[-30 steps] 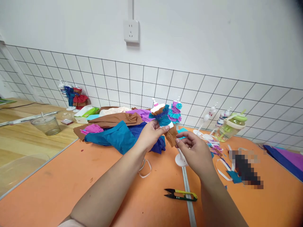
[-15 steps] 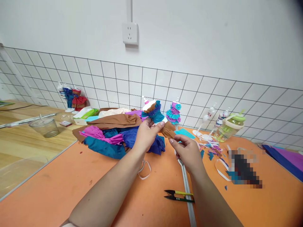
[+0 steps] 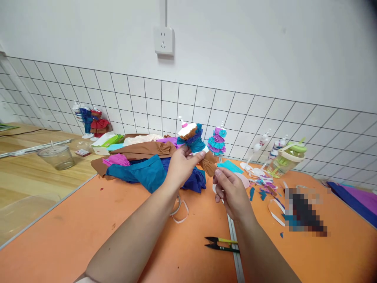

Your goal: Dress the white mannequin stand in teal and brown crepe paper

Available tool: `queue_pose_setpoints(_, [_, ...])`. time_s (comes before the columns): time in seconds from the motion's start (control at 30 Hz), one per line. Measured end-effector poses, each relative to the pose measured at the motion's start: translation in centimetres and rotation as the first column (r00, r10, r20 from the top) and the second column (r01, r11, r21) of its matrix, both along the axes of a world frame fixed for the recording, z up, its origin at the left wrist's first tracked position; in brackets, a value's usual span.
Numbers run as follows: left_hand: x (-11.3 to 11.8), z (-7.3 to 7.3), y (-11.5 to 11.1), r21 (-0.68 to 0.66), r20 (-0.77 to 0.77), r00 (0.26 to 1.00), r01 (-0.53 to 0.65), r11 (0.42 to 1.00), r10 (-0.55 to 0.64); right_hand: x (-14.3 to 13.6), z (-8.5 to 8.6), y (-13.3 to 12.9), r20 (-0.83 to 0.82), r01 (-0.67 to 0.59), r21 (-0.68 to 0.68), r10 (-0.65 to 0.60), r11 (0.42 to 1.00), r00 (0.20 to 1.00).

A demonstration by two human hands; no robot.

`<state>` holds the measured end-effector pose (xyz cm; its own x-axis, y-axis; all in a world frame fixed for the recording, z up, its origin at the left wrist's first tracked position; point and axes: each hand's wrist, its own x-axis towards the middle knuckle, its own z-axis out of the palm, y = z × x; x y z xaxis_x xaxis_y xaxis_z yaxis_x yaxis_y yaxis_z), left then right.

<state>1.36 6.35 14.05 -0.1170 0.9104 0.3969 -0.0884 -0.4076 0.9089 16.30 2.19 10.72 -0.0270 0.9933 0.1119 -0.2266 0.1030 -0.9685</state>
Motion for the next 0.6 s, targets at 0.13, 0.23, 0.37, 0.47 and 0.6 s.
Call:
queue_pose_setpoints(0.13, [0.4,-0.4,0.0,-0.007,-0.008,1.000,-0.010,1.000,0.010,-0.3,-0.3,0.1,0.052,0.094,0.039,-0.096,0.995,0.994])
queue_pose_setpoints(0.23, [0.7,-0.6,0.0,0.037,0.050,0.998,0.032,0.999,-0.034,-0.6,-0.3,-0.1,0.006,0.041,0.030,-0.041,0.999,0.999])
queue_pose_setpoints(0.37, [0.8,-0.6,0.1,0.063,0.065,0.997,0.048,0.997,-0.052,-1.1,-0.2,-0.2,-0.009,0.022,0.033,-0.021,0.999,1.000])
queue_pose_setpoints(0.47, [0.7,-0.7,0.2,0.058,0.033,0.999,0.000,0.998,-0.002,-1.3,-0.3,-0.1,0.089,0.113,0.070,-0.119,0.991,0.989])
queue_pose_setpoints(0.6, [0.6,-1.0,0.5,0.021,-0.029,0.995,-0.093,0.995,0.093,-1.2,0.1,-0.4,0.265,0.186,0.167,-0.226,0.968,0.937])
